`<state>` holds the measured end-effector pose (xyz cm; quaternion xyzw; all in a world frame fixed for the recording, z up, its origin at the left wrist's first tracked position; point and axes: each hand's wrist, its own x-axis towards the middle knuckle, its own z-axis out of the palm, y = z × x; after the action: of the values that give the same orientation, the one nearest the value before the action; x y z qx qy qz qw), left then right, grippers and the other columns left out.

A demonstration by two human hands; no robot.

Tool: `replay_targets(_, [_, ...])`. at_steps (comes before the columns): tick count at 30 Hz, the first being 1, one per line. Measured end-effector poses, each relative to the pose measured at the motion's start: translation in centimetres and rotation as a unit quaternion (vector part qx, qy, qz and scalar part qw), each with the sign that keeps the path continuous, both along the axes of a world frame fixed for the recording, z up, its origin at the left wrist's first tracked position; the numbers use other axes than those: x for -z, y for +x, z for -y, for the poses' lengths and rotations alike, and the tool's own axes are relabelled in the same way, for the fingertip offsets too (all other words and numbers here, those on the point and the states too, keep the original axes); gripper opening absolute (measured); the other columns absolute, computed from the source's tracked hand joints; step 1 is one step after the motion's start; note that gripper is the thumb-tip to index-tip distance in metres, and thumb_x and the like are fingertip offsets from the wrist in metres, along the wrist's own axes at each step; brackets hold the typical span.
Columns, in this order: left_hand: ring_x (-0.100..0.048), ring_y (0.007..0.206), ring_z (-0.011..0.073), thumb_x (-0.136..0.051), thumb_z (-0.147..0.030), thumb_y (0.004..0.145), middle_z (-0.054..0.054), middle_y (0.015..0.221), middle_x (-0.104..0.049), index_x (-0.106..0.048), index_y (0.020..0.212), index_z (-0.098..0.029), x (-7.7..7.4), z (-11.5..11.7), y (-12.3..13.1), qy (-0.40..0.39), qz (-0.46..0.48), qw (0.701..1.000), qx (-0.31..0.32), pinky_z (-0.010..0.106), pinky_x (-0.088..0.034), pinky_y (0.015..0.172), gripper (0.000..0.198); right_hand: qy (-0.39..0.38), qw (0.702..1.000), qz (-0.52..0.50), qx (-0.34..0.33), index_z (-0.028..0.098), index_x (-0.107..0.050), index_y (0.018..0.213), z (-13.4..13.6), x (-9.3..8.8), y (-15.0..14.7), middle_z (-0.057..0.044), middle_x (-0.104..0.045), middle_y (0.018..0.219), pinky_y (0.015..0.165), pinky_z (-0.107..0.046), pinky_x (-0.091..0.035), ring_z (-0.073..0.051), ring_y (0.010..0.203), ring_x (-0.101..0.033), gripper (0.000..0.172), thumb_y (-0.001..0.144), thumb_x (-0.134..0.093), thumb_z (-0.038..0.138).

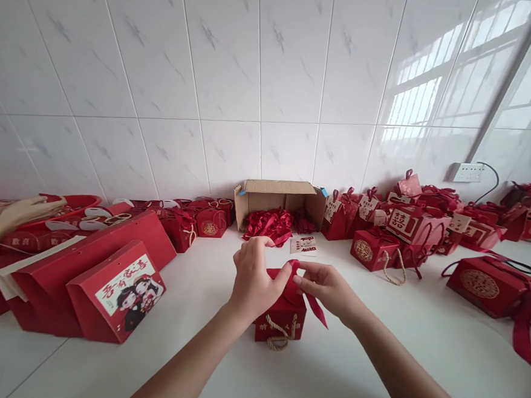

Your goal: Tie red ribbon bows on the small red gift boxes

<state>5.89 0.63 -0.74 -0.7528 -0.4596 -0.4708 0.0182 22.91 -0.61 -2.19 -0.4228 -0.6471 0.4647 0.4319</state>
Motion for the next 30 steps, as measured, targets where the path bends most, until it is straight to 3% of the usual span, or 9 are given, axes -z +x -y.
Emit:
replay_targets(3, [-0.051,0.107,0.0263,-0.058,-0.025,0.075,0.006,0.104,-0.056,-0.041,0.100,-0.024,-0.5,0.2,-0.4,-0.045,0.027,0.998,0.024,0.045,-0.032,0.096,0.030,0.008,0.999,-0.021,-0.023,0.017,-0.069,0.085,-0.3,-0.1,-1.4,0.001,-0.058,0.064,0.061,-0.026,-0.041,-0.013,0.061,-0.052,0.035,0.078,-0.063,0.051])
replay_targets(6, [-0.049,0.110,0.0244,-0.055,-0.021,0.072,0.005,0.108,-0.054,-0.044,0.097,-0.024,-0.7,0.2,-1.8,-0.163,0.093,0.979,0.081,0.041,-0.033,0.096,0.027,0.010,0.999,-0.048,0.007,0.016,-0.067,0.073,-0.4,0.0,-2.2,-0.002,-0.061,0.070,0.062,-0.027,-0.043,-0.014,0.065,-0.053,0.036,0.075,-0.065,0.052])
replay_targets(9, [-0.050,0.104,0.0231,-0.055,-0.028,0.073,0.004,0.101,-0.053,-0.045,0.087,-0.023,0.1,-0.3,-3.3,-0.285,0.149,0.942,0.098,0.036,-0.038,0.088,0.018,0.028,0.997,-0.058,0.041,0.017,-0.067,0.076,-0.4,0.6,-2.5,-0.003,-0.063,0.078,0.064,-0.028,-0.045,-0.016,0.070,-0.056,0.036,0.074,-0.066,0.053])
replay_targets(14, [-0.050,0.081,0.0161,-0.066,-0.037,0.067,-0.003,0.079,-0.048,-0.040,0.077,-0.022,2.3,-1.4,-4.8,-0.429,0.218,0.869,0.113,0.027,-0.037,0.074,0.031,0.011,0.994,-0.107,-0.019,0.019,-0.065,0.085,-0.5,1.9,-2.6,-0.003,-0.065,0.079,0.069,-0.030,-0.048,-0.017,0.074,-0.059,0.031,0.082,-0.060,0.049])
replay_targets(17, [-0.046,0.064,0.0127,-0.064,-0.043,0.069,-0.004,0.069,-0.048,-0.042,0.073,-0.020,2.4,-1.6,-5.1,-0.504,0.227,0.822,0.139,0.025,-0.032,0.060,0.031,0.035,0.994,-0.096,-0.026,0.019,-0.063,0.081,-0.6,2.2,-2.5,-0.002,-0.065,0.079,0.070,-0.029,-0.047,-0.016,0.075,-0.058,0.026,0.085,-0.057,0.044])
replay_targets(20, [-0.033,0.053,0.0095,-0.066,-0.050,0.068,-0.006,0.060,-0.042,-0.048,0.067,-0.018,1.6,-1.7,-5.6,-0.543,0.196,0.803,0.151,0.025,-0.022,0.053,0.037,0.049,0.997,-0.052,0.005,0.019,-0.058,0.073,-0.5,2.0,-2.5,-0.001,-0.061,0.073,0.062,-0.026,-0.043,-0.014,0.067,-0.054,0.027,0.086,-0.054,0.042])
replay_targets(22, [-0.030,0.054,0.0095,-0.067,-0.054,0.066,-0.006,0.059,-0.039,-0.050,0.063,-0.017,0.8,-1.8,-6.1,-0.544,0.168,0.808,0.154,0.025,-0.019,0.053,0.040,0.053,0.998,-0.020,0.029,0.019,-0.057,0.072,-0.4,1.6,-2.7,-0.001,-0.060,0.071,0.060,-0.026,-0.042,-0.014,0.065,-0.052,0.026,0.086,-0.051,0.040])
replay_targets(26, [-0.032,0.053,0.0099,-0.071,-0.050,0.063,-0.006,0.055,-0.040,-0.052,0.056,-0.017,-1.4,-1.9,-7.1,-0.523,0.098,0.827,0.182,0.025,-0.020,0.053,0.039,0.076,0.990,0.048,0.110,0.019,-0.055,0.069,0.0,1.1,-3.7,-0.001,-0.060,0.067,0.059,-0.026,-0.040,-0.015,0.062,-0.051,0.020,0.083,-0.049,0.032])
replay_targets(30, [-0.039,0.049,0.0097,-0.070,-0.045,0.068,-0.003,0.050,-0.048,-0.050,0.052,-0.017,-3.8,-1.3,-6.7,-0.522,0.117,0.811,0.235,0.026,-0.028,0.052,0.037,0.089,0.974,0.103,0.179,0.020,-0.057,0.066,0.2,1.1,-4.9,-0.001,-0.060,0.062,0.056,-0.026,-0.039,-0.015,0.058,-0.050,0.015,0.077,-0.052,0.027])
